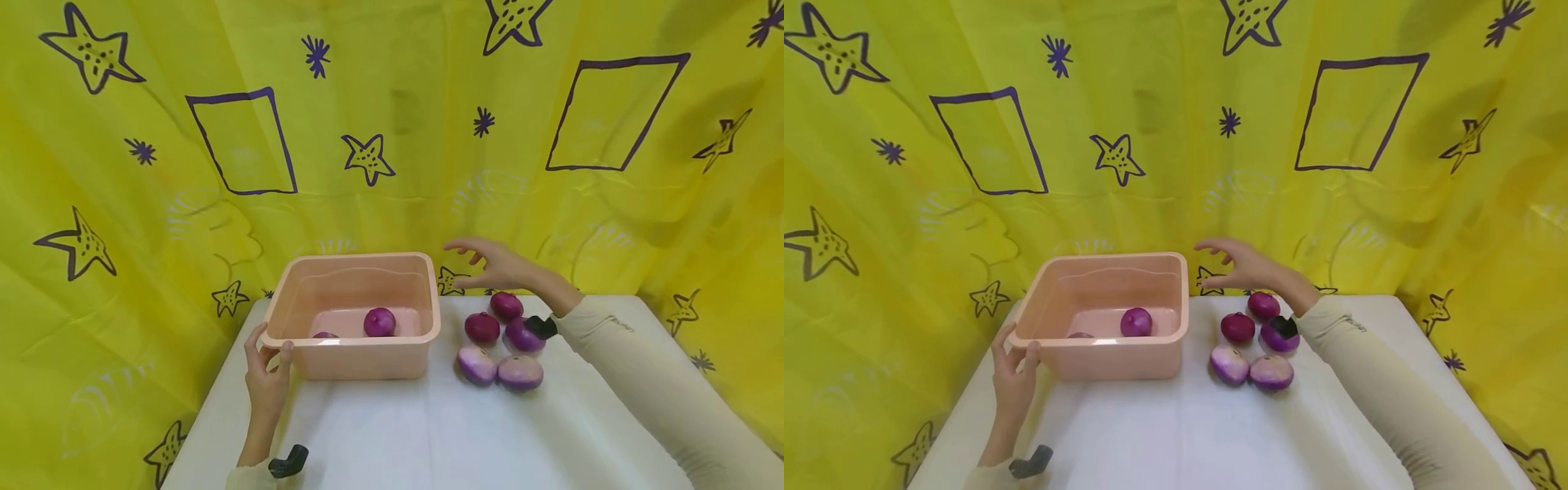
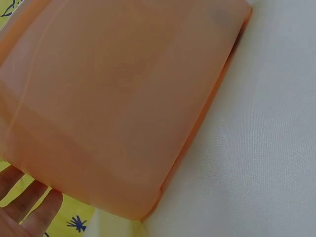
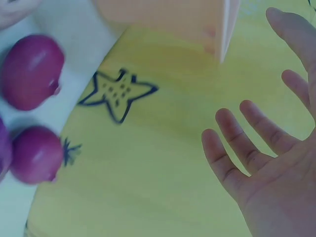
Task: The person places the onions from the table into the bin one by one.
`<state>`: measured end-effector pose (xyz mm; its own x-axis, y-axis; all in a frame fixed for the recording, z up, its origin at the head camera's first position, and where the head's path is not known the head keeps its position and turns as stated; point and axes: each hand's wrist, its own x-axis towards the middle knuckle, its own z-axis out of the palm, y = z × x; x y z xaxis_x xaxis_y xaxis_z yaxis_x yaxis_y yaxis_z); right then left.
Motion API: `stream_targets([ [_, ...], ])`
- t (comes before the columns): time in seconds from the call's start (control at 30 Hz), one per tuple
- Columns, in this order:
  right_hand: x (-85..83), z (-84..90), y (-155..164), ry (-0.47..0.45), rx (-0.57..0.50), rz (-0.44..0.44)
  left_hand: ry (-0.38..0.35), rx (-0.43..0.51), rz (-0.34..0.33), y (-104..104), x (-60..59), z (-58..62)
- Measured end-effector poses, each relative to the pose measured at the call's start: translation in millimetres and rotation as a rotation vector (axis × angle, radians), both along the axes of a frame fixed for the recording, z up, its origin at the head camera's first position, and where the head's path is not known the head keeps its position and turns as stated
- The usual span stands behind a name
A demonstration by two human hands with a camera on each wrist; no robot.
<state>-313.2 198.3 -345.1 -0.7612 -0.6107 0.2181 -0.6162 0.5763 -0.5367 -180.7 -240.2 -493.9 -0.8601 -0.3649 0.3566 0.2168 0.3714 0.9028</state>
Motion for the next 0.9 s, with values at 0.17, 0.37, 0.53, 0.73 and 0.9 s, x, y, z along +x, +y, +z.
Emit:
stream_targets([
  [0.17,8.9,-4.7,29,-0.009,0.006,-0.07,0.006,-0.006,0.0,0,-0.9,0.5],
  [0.37,20.2,-10.8,61,-0.011,0.013,-0.125,-0.002,-0.005,-0.006,-1,0.0,1.7],
  [0.53,25.7,-16.3,79,-0.007,0.021,-0.152,0.014,-0.007,-0.01,-2,0.3,2.6],
  [0.73,32.5,-23.3,92,-0.004,0.024,-0.163,0.038,-0.005,-0.019,-2,0.6,1.8],
  [0.9,39.1,-33.3,101,-0.035,0.023,-0.186,0.046,0.0,-0.02,-1,0.7,2.4],
])
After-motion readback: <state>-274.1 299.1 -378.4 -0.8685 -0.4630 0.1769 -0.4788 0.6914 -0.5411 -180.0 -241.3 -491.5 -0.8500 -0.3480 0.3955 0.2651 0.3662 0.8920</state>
